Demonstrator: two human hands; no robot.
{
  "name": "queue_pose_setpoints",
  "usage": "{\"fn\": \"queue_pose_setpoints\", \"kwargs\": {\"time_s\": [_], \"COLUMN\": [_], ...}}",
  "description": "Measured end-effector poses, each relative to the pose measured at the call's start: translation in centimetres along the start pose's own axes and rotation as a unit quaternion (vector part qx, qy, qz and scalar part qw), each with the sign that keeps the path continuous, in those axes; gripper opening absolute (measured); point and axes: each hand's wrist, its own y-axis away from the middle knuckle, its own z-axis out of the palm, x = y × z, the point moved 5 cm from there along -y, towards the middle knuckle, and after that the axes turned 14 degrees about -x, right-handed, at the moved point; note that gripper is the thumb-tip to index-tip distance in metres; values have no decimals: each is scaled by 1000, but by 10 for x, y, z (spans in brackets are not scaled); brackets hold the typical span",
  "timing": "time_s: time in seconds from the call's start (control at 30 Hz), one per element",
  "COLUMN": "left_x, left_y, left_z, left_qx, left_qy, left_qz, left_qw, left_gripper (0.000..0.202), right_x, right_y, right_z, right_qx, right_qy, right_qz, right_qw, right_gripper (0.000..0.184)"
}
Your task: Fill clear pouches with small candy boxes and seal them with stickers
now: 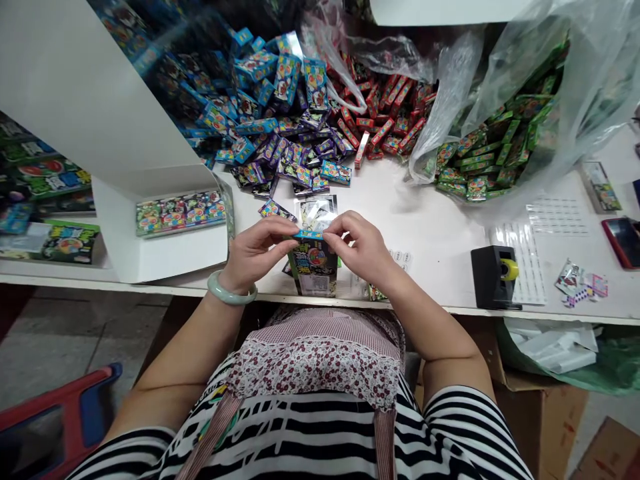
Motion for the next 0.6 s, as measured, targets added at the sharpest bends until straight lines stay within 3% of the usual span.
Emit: {"fn": "queue_pose_setpoints", "kwargs": {"time_s": [0.13, 0.23, 0.37, 0.5, 0.6], "left_x": [-3, -9, -14, -12, -14], "left_y": [3, 3, 1, -3, -6], "left_z": [2, 5, 9, 10, 10], "left_qx": [3, 2, 6, -1, 2], "left_qy": [7, 21, 46, 4, -8], "left_qz": [-7, -29, -37, -17, -26], "left_qw": [1000, 999, 998, 1000, 1000], "left_gripper": [12, 16, 30, 10, 9], "right_x": [-6, -1, 12, 27, 29], "right_y": [5, 7, 8, 12, 12], "right_z": [0, 2, 9, 16, 20], "right_qx": [-33, -23, 10, 62, 99], "right_qy": [88, 115, 88, 17, -20], "right_qz": [-83, -110, -95, -44, -33], "right_qw": [992, 987, 991, 997, 994], "right_gripper": [1, 7, 5, 10, 10]}}
